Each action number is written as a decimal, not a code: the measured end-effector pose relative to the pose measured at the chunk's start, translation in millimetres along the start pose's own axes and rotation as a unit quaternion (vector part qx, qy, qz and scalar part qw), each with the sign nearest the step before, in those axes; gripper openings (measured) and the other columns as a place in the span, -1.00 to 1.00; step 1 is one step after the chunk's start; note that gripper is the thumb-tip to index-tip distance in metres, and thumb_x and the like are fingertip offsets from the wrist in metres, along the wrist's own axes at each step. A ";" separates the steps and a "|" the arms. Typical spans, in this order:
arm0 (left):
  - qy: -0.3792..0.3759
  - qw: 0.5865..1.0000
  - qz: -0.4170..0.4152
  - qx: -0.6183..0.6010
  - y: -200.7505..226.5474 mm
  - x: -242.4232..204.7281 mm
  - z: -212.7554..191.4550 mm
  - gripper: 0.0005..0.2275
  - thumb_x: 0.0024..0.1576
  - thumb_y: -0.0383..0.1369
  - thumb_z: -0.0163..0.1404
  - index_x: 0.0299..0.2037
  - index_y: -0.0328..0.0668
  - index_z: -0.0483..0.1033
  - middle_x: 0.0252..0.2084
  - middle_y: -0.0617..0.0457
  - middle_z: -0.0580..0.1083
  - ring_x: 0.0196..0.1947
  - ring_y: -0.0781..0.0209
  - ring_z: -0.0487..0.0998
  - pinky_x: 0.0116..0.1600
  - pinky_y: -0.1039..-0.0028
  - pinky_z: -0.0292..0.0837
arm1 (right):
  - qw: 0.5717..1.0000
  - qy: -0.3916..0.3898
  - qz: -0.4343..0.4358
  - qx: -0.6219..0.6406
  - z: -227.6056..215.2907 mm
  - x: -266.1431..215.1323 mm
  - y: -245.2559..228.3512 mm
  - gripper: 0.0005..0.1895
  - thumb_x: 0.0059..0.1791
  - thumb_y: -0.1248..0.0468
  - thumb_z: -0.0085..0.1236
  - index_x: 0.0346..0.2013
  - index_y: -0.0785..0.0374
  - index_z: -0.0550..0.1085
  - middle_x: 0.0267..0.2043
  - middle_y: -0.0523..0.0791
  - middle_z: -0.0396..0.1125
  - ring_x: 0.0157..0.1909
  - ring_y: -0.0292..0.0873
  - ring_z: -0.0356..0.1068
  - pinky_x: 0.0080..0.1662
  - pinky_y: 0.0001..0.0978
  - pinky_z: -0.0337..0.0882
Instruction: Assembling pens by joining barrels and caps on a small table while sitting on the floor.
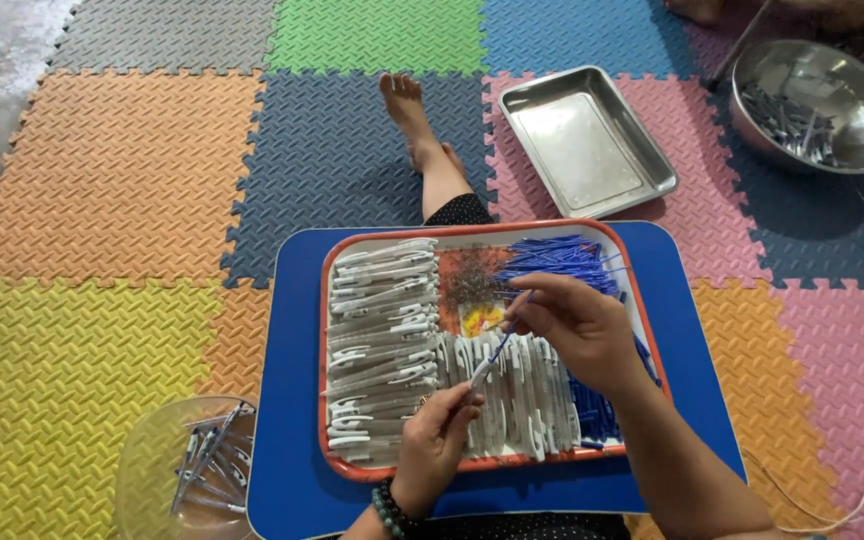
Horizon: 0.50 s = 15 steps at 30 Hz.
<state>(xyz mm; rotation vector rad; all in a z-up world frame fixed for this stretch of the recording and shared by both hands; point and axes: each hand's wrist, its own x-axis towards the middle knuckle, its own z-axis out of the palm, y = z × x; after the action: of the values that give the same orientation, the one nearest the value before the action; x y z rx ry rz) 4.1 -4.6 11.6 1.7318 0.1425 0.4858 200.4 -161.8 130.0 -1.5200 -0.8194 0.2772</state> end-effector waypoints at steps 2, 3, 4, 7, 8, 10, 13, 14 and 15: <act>-0.002 1.000 0.001 0.006 -5.2 -0.6 0.2 -0.71 0.31 -0.43 0.14 0.23 -0.30 0.60 0.00 -0.08 0.76 -0.15 0.24 0.82 -0.14 0.56 0.81 | 1.000 -0.021 0.005 0.000 1.9 -0.2 -1.7 -0.65 0.14 0.43 0.23 0.23 0.29 0.54 -0.11 -0.03 0.66 -0.11 -0.19 0.73 -0.02 -0.43 0.78; -0.002 1.000 0.005 0.011 -7.1 -1.3 0.9 -0.70 0.32 -0.42 0.14 0.24 -0.31 0.59 0.02 -0.09 0.76 -0.10 0.21 0.83 -0.07 0.55 0.85 | 0.999 -0.042 0.008 0.000 2.1 -1.4 -3.1 -0.69 0.13 0.46 0.24 0.19 0.31 0.57 -0.12 -0.03 0.66 -0.10 -0.18 0.73 -0.01 -0.44 0.77; -0.005 1.000 0.008 0.011 -6.5 -0.5 0.2 -0.70 0.32 -0.42 0.14 0.24 -0.31 0.59 0.02 -0.09 0.76 -0.10 0.21 0.83 -0.07 0.55 0.85 | 0.999 -0.039 0.006 -0.002 3.3 1.3 -7.3 -0.69 0.13 0.46 0.24 0.19 0.31 0.57 -0.12 -0.03 0.66 -0.10 -0.18 0.73 -0.01 -0.44 0.77; -0.001 0.998 0.042 0.055 -0.4 1.3 -1.8 -0.66 0.28 -0.48 0.16 0.27 -0.28 0.57 0.00 -0.05 0.76 -0.18 0.25 0.82 -0.15 0.55 0.82 | 0.989 -0.106 0.020 -0.102 1.0 6.8 -9.5 -0.70 0.08 0.37 0.30 0.12 0.20 0.68 -0.04 -0.10 0.72 -0.08 -0.24 0.76 -0.06 -0.50 0.77; 0.002 0.999 0.012 0.045 2.2 0.4 -1.9 -0.65 0.26 -0.52 0.16 0.27 -0.28 0.58 0.00 -0.04 0.77 -0.16 0.24 0.84 -0.13 0.52 0.82 | 0.978 -0.129 0.020 -0.162 -3.4 5.5 -2.5 -0.58 0.09 0.33 0.26 0.27 0.13 0.59 -0.02 -0.10 0.72 -0.14 -0.24 0.73 -0.11 -0.48 0.76; 0.000 0.999 -0.021 0.035 2.3 -4.3 -1.7 -0.63 0.24 -0.56 0.16 0.28 -0.28 0.59 -0.01 -0.03 0.78 -0.15 0.22 0.85 -0.11 0.49 0.81 | 0.964 -0.150 0.024 -0.220 -17.5 -2.2 8.6 -0.47 0.11 0.30 0.22 0.41 0.07 0.51 0.00 -0.10 0.71 -0.20 -0.24 0.71 -0.15 -0.47 0.75; 0.001 0.999 0.014 0.041 -6.4 -2.7 -0.8 -0.64 0.27 -0.55 0.13 0.30 -0.33 0.55 0.05 -0.05 0.75 -0.12 0.23 0.83 -0.07 0.50 0.80 | 0.940 0.020 -0.003 -0.341 -49.5 -15.6 22.2 -0.66 0.03 0.37 0.38 0.12 0.24 0.67 0.02 -0.10 0.66 -0.19 -0.18 0.62 -0.14 -0.35 0.60; -0.003 0.998 0.031 0.046 -11.7 -4.4 -1.0 -0.60 0.26 -0.57 0.12 0.33 -0.26 0.53 0.07 -0.05 0.74 -0.09 0.24 0.83 -0.04 0.52 0.83 | 0.897 0.052 -0.013 -0.439 -58.4 -25.9 32.0 -0.78 0.04 0.33 0.39 -0.01 0.18 0.69 -0.06 -0.17 0.65 -0.16 -0.18 0.57 -0.09 -0.32 0.57; -0.006 0.998 0.049 0.051 -17.1 -6.0 -1.0 -0.56 0.25 -0.59 0.12 0.37 -0.19 0.50 0.10 -0.04 0.74 -0.05 0.24 0.83 -0.02 0.54 0.85 | 0.843 0.085 -0.022 -0.531 -67.3 -36.2 42.0 -0.91 0.04 0.28 0.41 -0.15 0.12 0.71 -0.14 -0.23 0.63 -0.12 -0.18 0.52 -0.04 -0.29 0.53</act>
<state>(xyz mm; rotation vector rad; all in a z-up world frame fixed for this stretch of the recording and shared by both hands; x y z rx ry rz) 1.2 -2.0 -6.2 1.8476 0.0752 0.5464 230.2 -233.0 89.6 -2.5038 -0.9066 -0.4407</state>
